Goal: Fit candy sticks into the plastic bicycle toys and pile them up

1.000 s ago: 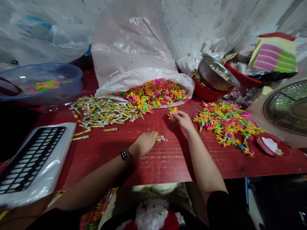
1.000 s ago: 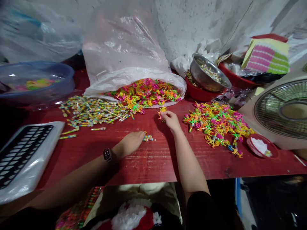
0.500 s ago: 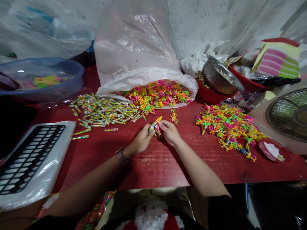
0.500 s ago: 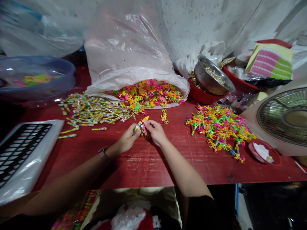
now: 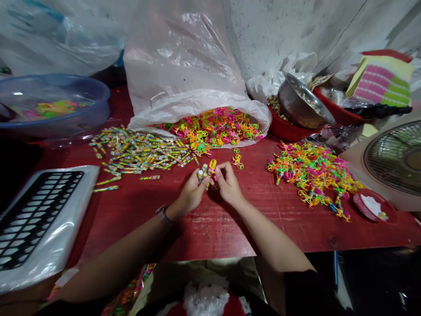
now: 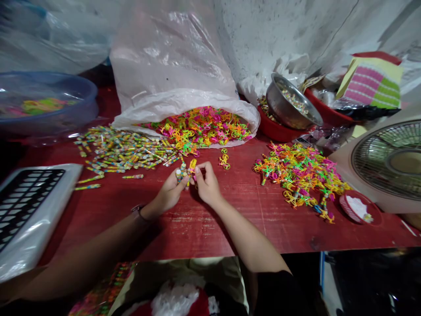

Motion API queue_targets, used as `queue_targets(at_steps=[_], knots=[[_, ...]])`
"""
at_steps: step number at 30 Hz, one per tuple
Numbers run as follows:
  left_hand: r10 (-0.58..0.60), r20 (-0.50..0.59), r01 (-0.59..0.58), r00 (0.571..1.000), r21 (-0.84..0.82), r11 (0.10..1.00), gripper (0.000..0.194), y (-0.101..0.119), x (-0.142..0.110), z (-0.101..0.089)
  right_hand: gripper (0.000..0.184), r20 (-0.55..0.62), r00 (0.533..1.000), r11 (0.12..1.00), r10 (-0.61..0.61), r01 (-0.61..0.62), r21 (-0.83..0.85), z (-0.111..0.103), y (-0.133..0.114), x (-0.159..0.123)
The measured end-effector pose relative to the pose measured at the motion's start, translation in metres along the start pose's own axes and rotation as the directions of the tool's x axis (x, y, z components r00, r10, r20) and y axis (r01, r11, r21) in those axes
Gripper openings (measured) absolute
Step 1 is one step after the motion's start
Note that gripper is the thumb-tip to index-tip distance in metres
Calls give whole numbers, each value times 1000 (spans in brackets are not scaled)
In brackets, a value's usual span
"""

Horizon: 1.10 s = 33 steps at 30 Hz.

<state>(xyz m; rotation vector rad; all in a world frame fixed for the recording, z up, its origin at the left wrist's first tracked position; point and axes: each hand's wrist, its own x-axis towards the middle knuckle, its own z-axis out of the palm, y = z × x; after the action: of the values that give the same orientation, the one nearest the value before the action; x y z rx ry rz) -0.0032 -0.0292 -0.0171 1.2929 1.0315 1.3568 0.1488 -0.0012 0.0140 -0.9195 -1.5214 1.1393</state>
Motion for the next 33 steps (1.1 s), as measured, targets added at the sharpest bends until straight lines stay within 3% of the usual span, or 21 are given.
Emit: queue_targets(at_steps=[3, 6, 8, 11, 13, 15, 23, 27, 33], knots=[[31, -73, -30, 997, 6, 1000, 33, 4, 0, 0, 31, 4, 975, 939, -220, 213, -269, 4, -8, -7], [37, -81, -39, 996, -23, 999, 35, 7, 0, -2, 32, 51, 961, 909, -273, 275, -313, 2, -15, -7], [35, -56, -35, 998, -3, 999, 32, 10, -1, -4, 29, -36, 976, 945, -216, 200, -257, -3, -18, -3], [19, 0, -19, 1000, 71, 997, 29, 16, -3, -6, 33, -133, 991, 999, -22, 26, 31, -11, -18, 4], [22, 40, -27, 999, 117, 993, 29, 19, -4, -7, 35, -60, 994, 969, 88, -72, 236, -15, -18, 7], [38, 71, -48, 997, 139, 989, 29, 22, -5, -7, 36, 30, 991, 931, 134, -136, 339, -16, -18, 8], [104, 108, -125, 989, 207, 970, 22, 28, -4, -9, 38, 143, 939, 794, 313, -341, 504, -13, -27, 6], [119, 88, -136, 989, 218, 967, 17, 30, -7, -9, 38, 156, 938, 773, 309, -343, 534, -10, -29, 4], [174, 52, -181, 983, 306, 935, 1, 28, -12, -7, 37, 81, 982, 875, 168, -187, 447, 3, -24, -3]])
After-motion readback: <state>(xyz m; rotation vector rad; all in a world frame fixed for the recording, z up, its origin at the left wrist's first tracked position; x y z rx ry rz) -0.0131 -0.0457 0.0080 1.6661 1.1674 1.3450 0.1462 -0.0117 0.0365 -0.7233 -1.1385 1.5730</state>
